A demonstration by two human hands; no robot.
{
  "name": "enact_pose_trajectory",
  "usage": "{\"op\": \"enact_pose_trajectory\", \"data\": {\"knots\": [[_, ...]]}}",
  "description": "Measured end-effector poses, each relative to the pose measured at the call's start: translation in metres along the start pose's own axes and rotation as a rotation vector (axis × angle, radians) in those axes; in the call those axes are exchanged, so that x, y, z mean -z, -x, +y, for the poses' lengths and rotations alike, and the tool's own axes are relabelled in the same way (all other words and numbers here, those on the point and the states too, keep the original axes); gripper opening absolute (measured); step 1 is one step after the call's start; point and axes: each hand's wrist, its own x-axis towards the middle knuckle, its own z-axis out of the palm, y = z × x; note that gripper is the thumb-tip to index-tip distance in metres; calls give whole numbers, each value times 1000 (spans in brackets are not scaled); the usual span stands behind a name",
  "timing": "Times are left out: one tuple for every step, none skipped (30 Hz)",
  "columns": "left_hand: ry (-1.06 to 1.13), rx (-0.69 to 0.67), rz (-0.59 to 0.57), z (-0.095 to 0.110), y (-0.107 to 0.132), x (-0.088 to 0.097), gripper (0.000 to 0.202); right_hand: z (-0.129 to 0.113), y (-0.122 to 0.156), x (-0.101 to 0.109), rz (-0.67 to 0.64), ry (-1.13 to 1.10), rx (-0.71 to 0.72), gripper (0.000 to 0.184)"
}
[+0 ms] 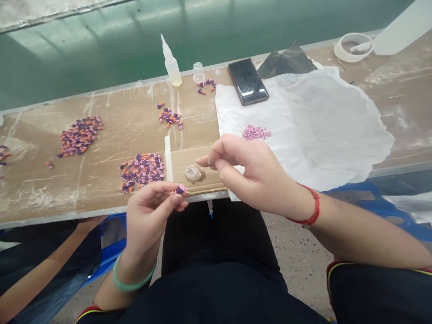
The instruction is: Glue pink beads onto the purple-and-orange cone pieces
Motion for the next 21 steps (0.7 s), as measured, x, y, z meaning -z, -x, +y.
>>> {"op": "enact_pose_trajectory", "data": {"knots": [[-97,-47,-16,2,-4,4,6,3,0,3,8,0,-12,7],[-213,-106,-37,3,-9,9,3,5,0,6,22,0,-17,7],[-341,-173,-62,5,-15,17,4,8,1,9,38,4,-20,7],[-473,-237,-89,7,-21,26,7,11,2,12,56,11,-19,7],[-600,-288,-116,9,-28,36,9,15,3,15,75,24,-16,7],[-715,-318,-143,10,-35,47,12,18,4,19,92,44,-16,8],[-813,-328,-163,12,-42,58,14,22,5,22,111,66,-21,9],[-894,-323,-176,13,-49,68,16,26,6,25,128,86,-30,10],[-961,-307,-183,15,-55,77,16,29,7,28,144,102,-40,10],[-1012,-289,-184,16,-62,84,16,32,8,30,160,114,-47,11],[-1051,-275,-182,18,-69,89,16,35,8,32,173,125,-59,11],[-1080,-265,-176,20,-77,91,17,37,9,33,185,132,-65,11],[-1100,-255,-165,21,-87,91,19,38,9,35,194,139,-68,11],[-1111,-238,-145,22,-99,89,22,39,9,36,201,148,-72,12],[-1113,-221,-110,22,-113,85,24,40,9,36,214,155,-78,12],[-1111,-193,-64,22,-128,81,24,40,9,37,220,161,-87,12],[-1107,-156,-18,21,-145,75,23,39,9,37,227,166,-94,12],[-1110,-145,41,19,-161,70,22,39,9,38,229,170,-103,11],[-1123,-126,69,17,-177,64,21,39,10,39,230,173,-106,12],[-1143,-101,102,15,-191,59,22,39,11,39,232,177,-97,12],[-1167,-79,129,13,-203,54,23,40,12,40,235,183,-81,13]]}}
